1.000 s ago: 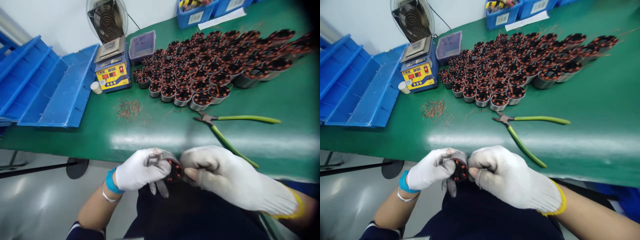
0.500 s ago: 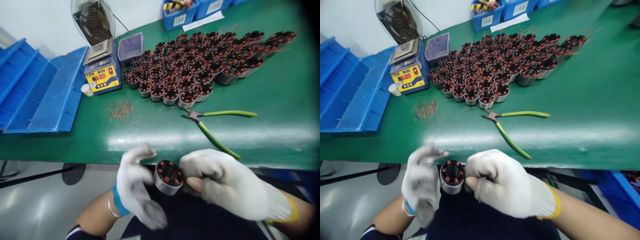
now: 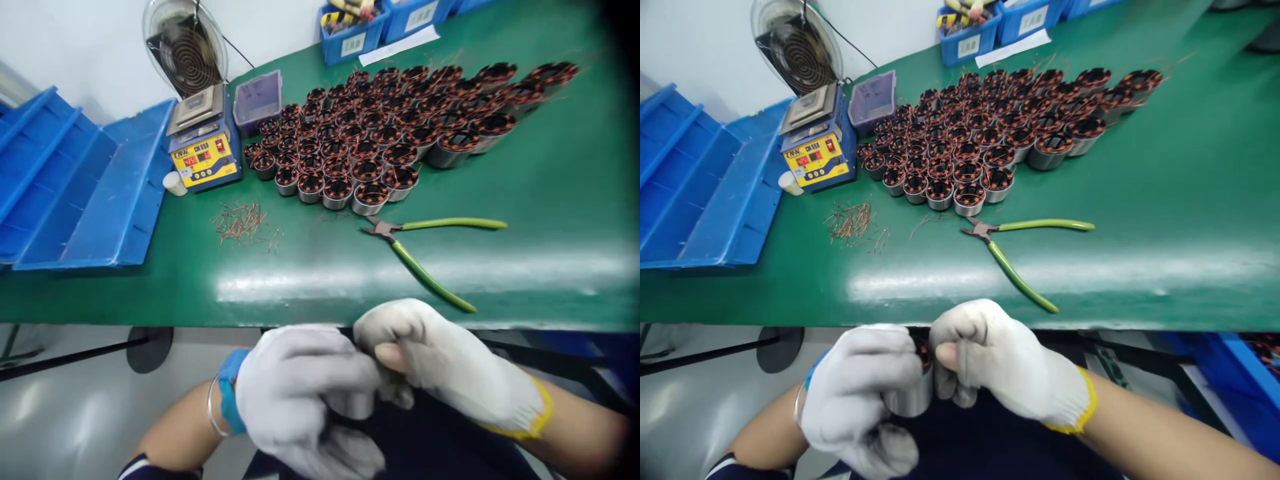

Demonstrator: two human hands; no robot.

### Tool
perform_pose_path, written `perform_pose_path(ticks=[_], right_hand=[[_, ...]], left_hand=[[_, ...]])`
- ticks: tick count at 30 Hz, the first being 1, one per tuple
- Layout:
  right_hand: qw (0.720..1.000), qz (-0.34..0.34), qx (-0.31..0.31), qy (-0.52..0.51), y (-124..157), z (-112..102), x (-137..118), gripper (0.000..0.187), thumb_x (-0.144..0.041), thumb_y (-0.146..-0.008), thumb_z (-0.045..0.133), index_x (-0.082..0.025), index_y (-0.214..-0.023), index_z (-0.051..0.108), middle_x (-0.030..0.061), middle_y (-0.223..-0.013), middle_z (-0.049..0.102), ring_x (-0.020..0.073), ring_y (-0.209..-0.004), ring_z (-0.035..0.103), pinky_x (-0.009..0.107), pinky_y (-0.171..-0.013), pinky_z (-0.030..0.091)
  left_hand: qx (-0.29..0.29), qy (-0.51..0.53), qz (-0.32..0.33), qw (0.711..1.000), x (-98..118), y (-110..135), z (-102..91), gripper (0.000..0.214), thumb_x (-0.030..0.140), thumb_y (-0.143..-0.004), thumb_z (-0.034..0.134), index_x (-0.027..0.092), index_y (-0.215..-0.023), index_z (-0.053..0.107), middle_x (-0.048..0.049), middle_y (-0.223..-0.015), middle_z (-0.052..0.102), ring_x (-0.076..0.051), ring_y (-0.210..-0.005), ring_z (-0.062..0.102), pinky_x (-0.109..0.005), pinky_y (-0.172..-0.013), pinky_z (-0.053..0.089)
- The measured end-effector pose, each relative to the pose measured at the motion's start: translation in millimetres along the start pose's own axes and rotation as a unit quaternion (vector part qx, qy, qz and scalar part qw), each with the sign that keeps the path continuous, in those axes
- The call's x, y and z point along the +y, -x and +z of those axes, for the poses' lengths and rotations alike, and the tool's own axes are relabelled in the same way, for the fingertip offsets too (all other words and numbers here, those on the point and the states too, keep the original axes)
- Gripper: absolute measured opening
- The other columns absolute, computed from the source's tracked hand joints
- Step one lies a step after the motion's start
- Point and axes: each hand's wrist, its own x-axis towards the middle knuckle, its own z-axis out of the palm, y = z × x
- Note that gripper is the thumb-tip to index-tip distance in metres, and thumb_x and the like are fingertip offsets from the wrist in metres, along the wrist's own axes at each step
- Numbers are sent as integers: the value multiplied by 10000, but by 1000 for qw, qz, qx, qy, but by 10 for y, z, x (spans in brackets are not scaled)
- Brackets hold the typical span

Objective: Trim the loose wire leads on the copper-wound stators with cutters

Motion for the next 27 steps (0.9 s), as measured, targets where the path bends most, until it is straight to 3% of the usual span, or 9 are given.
perform_pose_path(ticks=[5, 7, 10, 13, 15, 17, 19, 23, 27], right_hand=[[965, -103, 60, 235, 50, 2, -186, 538, -590, -864, 656, -176, -545, 526, 32, -541, 547, 103, -504, 468, 220, -478, 375], [990, -40, 43, 132, 15, 24, -109, 561, -680, -805, 673, -177, -589, 551, 36, -551, 567, 107, -459, 473, 224, -438, 378], [996, 41, 17, -79, -40, 57, 64, 663, -824, -665, 677, -194, -591, 482, 10, -496, 532, 93, -339, 399, 227, -352, 331], [996, 0, 74, 47, -8, 1, 85, 593, -766, -783, 600, -199, -624, 530, 30, -534, 578, 129, -386, 494, 249, -392, 406], [934, -97, 182, 292, 48, -83, 15, 439, -629, -857, 601, -197, -806, 662, 88, -741, 707, 204, -603, 666, 297, -527, 520], [804, -200, 263, 495, 78, -154, -48, 386, -518, -868, 626, -198, -1075, 689, 128, -1009, 748, 268, -852, 724, 345, -674, 570], [712, -262, 252, 601, 50, -178, -65, 365, -433, -909, 593, -192, -1175, 654, 126, -1080, 739, 267, -894, 725, 345, -703, 568], [627, -290, 168, 703, -76, -206, -23, 244, -228, -986, 447, -210, -921, 682, 34, -751, 700, 179, -631, 674, 281, -560, 477], [574, -253, 145, 765, 16, -562, -62, 311, -260, -986, 386, -247, -910, 687, 11, -739, 701, 192, -584, 656, 307, -507, 439]], left_hand=[[-9, -128, 74, 989, 2, -81, -35, 453, 468, -852, 723, 195, -1196, 615, -101, -1088, 743, -249, -961, 742, -378, -880, 629], [-8, -163, 125, 979, -53, -158, -31, 306, 340, -884, 679, 204, -1153, 629, -84, -1102, 750, -242, -1013, 729, -361, -898, 604], [64, -296, 254, 919, -153, -237, 7, 154, 155, -881, 586, 210, -1014, 643, -78, -1084, 766, -239, -1020, 721, -392, -917, 555], [102, -321, 238, 911, -244, -233, 50, 167, 133, -828, 591, 213, -974, 607, -58, -1039, 774, -214, -942, 733, -375, -876, 548], [128, -263, 184, 938, -303, -201, 73, 271, 151, -787, 637, 219, -1043, 582, -63, -1050, 764, -211, -958, 732, -369, -875, 559], [167, -226, 162, 946, -354, -172, 93, 403, 148, -756, 684, 225, -1131, 556, -79, -1070, 753, -227, -992, 727, -384, -880, 571], [177, -224, 163, 944, -388, -159, 110, 443, 143, -748, 697, 232, -1154, 545, -82, -1068, 750, -237, -974, 728, -395, -857, 584], [164, -222, 158, 948, -437, -147, 117, 419, 170, -755, 724, 235, -1127, 543, -68, -1019, 750, -241, -932, 737, -395, -834, 594], [176, -211, 60, 960, -541, -97, 41, 423, 254, -744, 804, 239, -1095, 567, -62, -1033, 737, -249, -958, 732, -412, -865, 591]])
